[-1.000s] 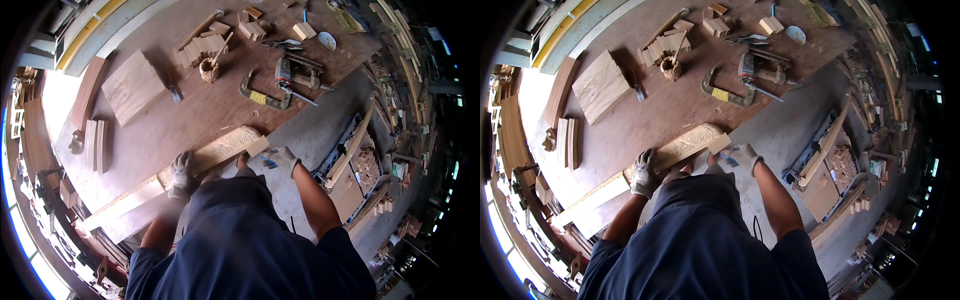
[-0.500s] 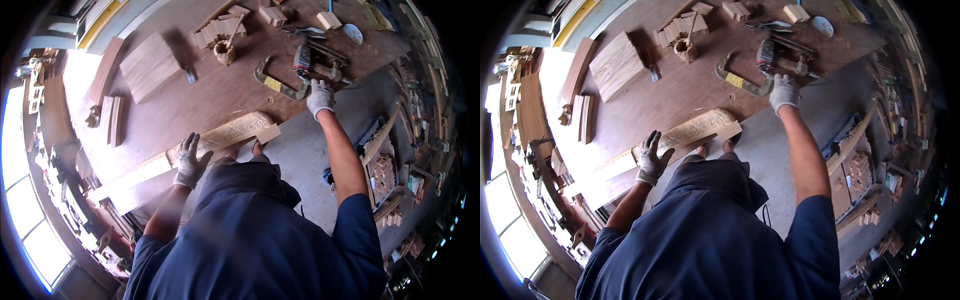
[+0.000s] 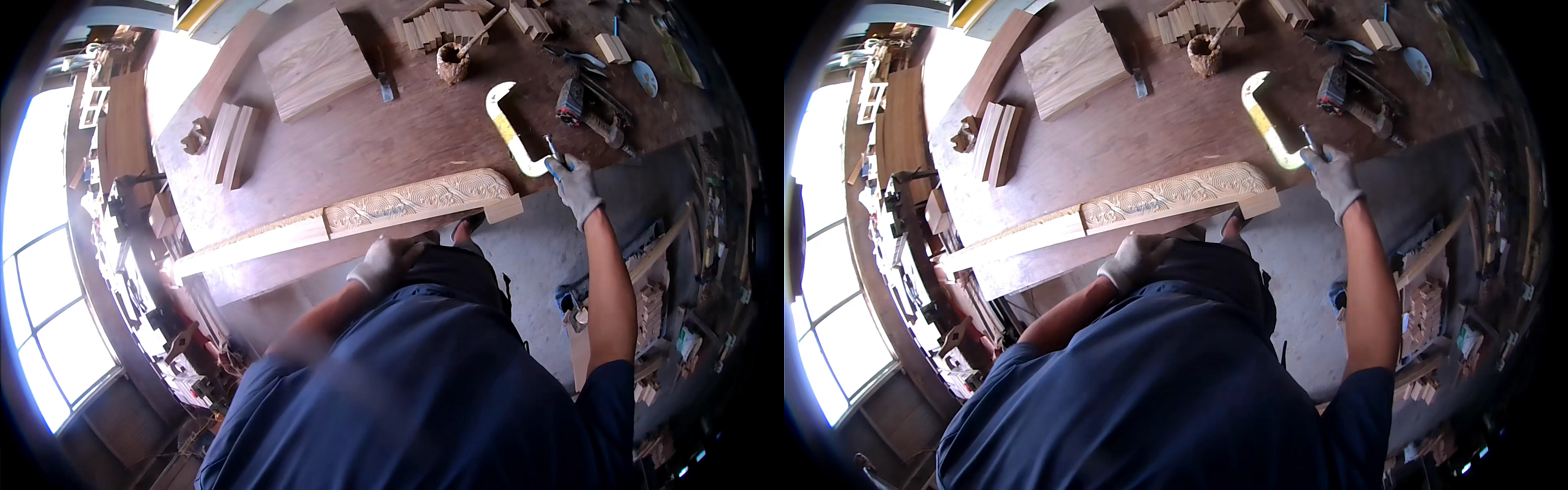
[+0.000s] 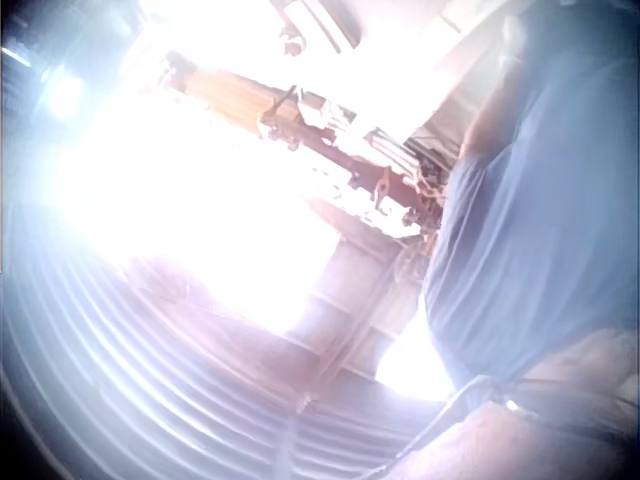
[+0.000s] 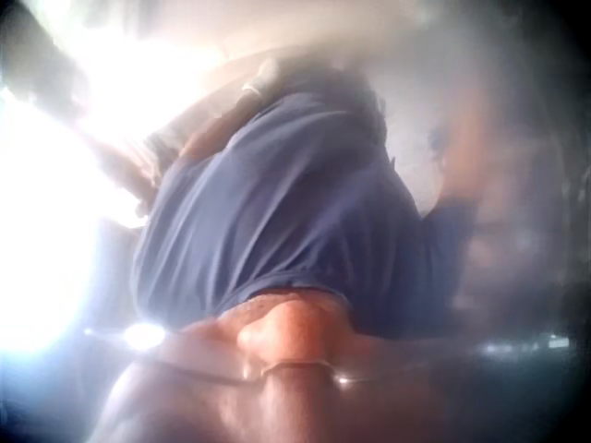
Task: The person applies glue to a small wooden block and attaches it to a larger carved wooden piece. They then use a nail gun to secure the block and a clamp to hold the assembly in place. Finally, they use a chisel to smooth the joint and move the finished piece to a nearby table.
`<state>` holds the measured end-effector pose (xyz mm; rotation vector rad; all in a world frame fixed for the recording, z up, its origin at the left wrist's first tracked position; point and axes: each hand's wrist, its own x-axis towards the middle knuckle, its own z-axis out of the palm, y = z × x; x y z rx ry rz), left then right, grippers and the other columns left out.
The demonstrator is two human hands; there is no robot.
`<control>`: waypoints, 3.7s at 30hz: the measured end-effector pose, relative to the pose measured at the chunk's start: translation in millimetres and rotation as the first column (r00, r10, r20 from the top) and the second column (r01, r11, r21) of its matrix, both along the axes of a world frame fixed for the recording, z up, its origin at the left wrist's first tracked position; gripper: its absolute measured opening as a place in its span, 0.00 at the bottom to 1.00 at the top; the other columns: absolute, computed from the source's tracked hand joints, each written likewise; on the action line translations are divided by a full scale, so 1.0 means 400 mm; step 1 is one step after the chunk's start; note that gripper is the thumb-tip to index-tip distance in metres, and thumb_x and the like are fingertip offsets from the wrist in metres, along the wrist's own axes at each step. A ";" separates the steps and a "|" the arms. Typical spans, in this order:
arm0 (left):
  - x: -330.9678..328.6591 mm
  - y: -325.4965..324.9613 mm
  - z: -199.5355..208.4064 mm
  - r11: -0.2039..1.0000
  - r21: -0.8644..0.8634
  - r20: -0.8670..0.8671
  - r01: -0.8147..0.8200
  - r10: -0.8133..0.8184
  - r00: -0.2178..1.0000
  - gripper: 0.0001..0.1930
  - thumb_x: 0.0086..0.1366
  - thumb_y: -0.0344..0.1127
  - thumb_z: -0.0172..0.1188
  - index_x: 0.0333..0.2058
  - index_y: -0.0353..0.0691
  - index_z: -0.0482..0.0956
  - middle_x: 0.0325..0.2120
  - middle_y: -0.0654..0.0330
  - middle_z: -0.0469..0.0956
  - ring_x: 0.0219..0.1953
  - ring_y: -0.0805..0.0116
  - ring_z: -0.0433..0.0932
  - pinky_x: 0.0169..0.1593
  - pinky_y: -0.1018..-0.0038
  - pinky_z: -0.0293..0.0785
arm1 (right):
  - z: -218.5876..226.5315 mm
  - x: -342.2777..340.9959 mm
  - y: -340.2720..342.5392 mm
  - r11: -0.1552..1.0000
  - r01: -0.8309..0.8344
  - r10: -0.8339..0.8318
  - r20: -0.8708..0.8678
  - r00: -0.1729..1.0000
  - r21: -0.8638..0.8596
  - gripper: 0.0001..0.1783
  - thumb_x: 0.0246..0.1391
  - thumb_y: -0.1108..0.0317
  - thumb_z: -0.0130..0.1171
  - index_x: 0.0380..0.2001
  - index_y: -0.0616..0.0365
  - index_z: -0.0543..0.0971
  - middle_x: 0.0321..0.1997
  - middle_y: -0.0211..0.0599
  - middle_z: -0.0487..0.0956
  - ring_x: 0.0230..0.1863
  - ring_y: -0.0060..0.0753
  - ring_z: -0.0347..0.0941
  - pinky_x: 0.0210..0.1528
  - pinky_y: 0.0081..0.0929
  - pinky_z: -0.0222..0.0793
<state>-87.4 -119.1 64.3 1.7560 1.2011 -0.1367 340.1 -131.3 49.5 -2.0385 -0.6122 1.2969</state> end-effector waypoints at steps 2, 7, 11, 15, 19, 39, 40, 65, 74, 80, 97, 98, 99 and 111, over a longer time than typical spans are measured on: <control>-0.007 0.034 -0.024 0.993 0.020 -0.003 0.117 -0.117 0.993 0.12 0.70 0.41 0.64 0.40 0.36 0.85 0.32 0.44 0.84 0.36 0.53 0.85 0.43 0.60 0.79 | 0.020 -0.007 -0.048 0.995 0.020 -0.023 0.023 0.999 0.102 0.13 0.66 0.61 0.67 0.28 0.51 0.76 0.20 0.16 0.66 0.17 0.10 0.56 0.18 0.22 0.49; -0.025 0.097 -0.058 0.994 -0.100 0.321 -0.038 0.069 0.945 0.12 0.68 0.33 0.65 0.47 0.35 0.83 0.39 0.52 0.85 0.43 0.65 0.83 0.47 0.67 0.79 | 0.210 -0.118 -0.214 0.978 0.180 -0.155 -0.200 0.967 0.110 0.11 0.67 0.58 0.65 0.33 0.47 0.76 0.21 0.17 0.68 0.16 0.11 0.61 0.15 0.17 0.53; 0.059 0.193 -0.030 0.911 -0.412 0.555 -0.020 0.268 0.788 0.27 0.75 0.44 0.62 0.64 0.31 0.73 0.51 0.53 0.82 0.50 0.68 0.80 0.55 0.71 0.77 | 0.209 -0.220 -0.365 0.983 0.163 -0.123 -0.371 0.921 0.079 0.11 0.68 0.57 0.63 0.36 0.51 0.76 0.21 0.19 0.70 0.15 0.13 0.61 0.14 0.18 0.53; 0.171 0.254 -0.012 0.881 -0.471 0.617 0.050 0.289 0.732 0.33 0.79 0.54 0.54 0.69 0.33 0.68 0.51 0.54 0.81 0.50 0.68 0.80 0.56 0.71 0.77 | 0.186 -0.322 -0.381 0.988 0.135 -0.152 -0.548 0.822 -0.072 0.14 0.66 0.56 0.64 0.39 0.57 0.82 0.18 0.20 0.68 0.14 0.13 0.61 0.15 0.20 0.53; 0.250 0.252 -0.011 0.900 -0.419 0.505 0.121 0.121 0.855 0.25 0.79 0.47 0.56 0.64 0.33 0.76 0.44 0.59 0.83 0.39 0.73 0.80 0.47 0.73 0.79 | 0.094 -0.350 -0.392 0.982 0.132 -0.184 -0.576 0.797 -0.131 0.15 0.66 0.57 0.64 0.40 0.59 0.83 0.18 0.21 0.70 0.14 0.14 0.60 0.15 0.21 0.52; 0.560 0.356 0.022 0.836 -0.543 0.128 -0.084 0.182 0.975 0.17 0.74 0.46 0.62 0.39 0.35 0.82 0.25 0.55 0.82 0.17 0.67 0.80 0.22 0.73 0.77 | -0.068 -0.373 -0.371 0.994 -0.054 -0.014 0.589 0.808 0.097 0.17 0.67 0.50 0.60 0.41 0.52 0.84 0.35 0.46 0.86 0.36 0.56 0.83 0.39 0.50 0.78; 0.559 0.364 0.030 0.857 -0.513 0.157 -0.050 0.151 0.976 0.21 0.74 0.51 0.61 0.48 0.34 0.82 0.29 0.53 0.85 0.23 0.64 0.84 0.27 0.71 0.81 | -0.071 -0.373 -0.372 0.994 -0.044 -0.020 0.567 0.824 0.099 0.17 0.67 0.51 0.60 0.40 0.52 0.84 0.34 0.47 0.85 0.36 0.57 0.83 0.38 0.50 0.78; 0.334 0.201 -0.085 0.713 0.383 -0.188 0.587 -0.562 0.806 0.49 0.61 0.60 0.69 0.70 0.33 0.62 0.67 0.45 0.67 0.68 0.44 0.65 0.71 0.55 0.62 | -0.101 -0.338 -0.351 0.876 0.472 -0.421 -0.641 0.641 -0.104 0.18 0.69 0.55 0.60 0.46 0.61 0.83 0.34 0.38 0.87 0.21 0.25 0.80 0.18 0.20 0.67; 0.333 0.196 -0.077 0.733 0.451 -0.175 0.509 -0.487 0.856 0.52 0.56 0.61 0.73 0.70 0.32 0.63 0.61 0.39 0.72 0.62 0.37 0.70 0.66 0.50 0.68 | -0.062 -0.374 -0.314 0.900 0.435 -0.416 -0.338 0.844 -0.020 0.12 0.69 0.62 0.60 0.39 0.60 0.83 0.27 0.35 0.86 0.18 0.19 0.75 0.18 0.21 0.64; 0.316 0.222 -0.081 0.724 0.431 -0.192 0.539 -0.510 0.839 0.51 0.52 0.50 0.73 0.70 0.33 0.62 0.61 0.39 0.72 0.63 0.38 0.69 0.67 0.51 0.67 | -0.060 -0.392 -0.301 0.897 0.443 -0.424 -0.286 0.859 0.000 0.12 0.69 0.61 0.61 0.40 0.59 0.83 0.24 0.33 0.85 0.17 0.17 0.74 0.19 0.20 0.64; 0.338 0.255 -0.052 0.761 0.320 -0.187 0.564 -0.532 0.826 0.57 0.49 0.47 0.76 0.73 0.34 0.55 0.58 0.36 0.70 0.61 0.34 0.70 0.66 0.51 0.69 | -0.071 -0.389 -0.305 0.892 0.451 -0.433 -0.316 0.844 -0.017 0.13 0.68 0.60 0.61 0.41 0.61 0.84 0.27 0.34 0.86 0.17 0.17 0.75 0.20 0.20 0.66; 0.339 0.260 -0.044 0.776 0.291 -0.176 0.560 -0.532 0.828 0.57 0.49 0.47 0.76 0.74 0.34 0.54 0.58 0.36 0.70 0.61 0.34 0.70 0.66 0.51 0.69 | -0.071 -0.385 -0.303 0.897 0.442 -0.420 -0.313 0.852 -0.003 0.13 0.68 0.60 0.61 0.41 0.61 0.84 0.27 0.34 0.86 0.18 0.17 0.75 0.20 0.20 0.67; 0.338 0.264 -0.043 0.780 0.277 -0.166 0.561 -0.536 0.828 0.58 0.48 0.46 0.76 0.74 0.35 0.53 0.58 0.36 0.69 0.61 0.34 0.70 0.66 0.51 0.69 | -0.069 -0.381 -0.301 0.899 0.438 -0.416 -0.319 0.852 -0.003 0.13 0.68 0.61 0.61 0.41 0.61 0.84 0.27 0.34 0.86 0.18 0.18 0.75 0.20 0.20 0.67; 0.345 0.301 -0.062 0.775 0.225 -0.100 0.591 -0.585 0.805 0.60 0.46 0.44 0.78 0.75 0.39 0.52 0.61 0.37 0.69 0.64 0.35 0.67 0.69 0.53 0.67 | -0.059 -0.355 -0.279 0.937 0.349 -0.328 -0.318 0.890 0.012 0.12 0.69 0.62 0.62 0.41 0.61 0.83 0.26 0.36 0.86 0.18 0.19 0.76 0.20 0.21 0.66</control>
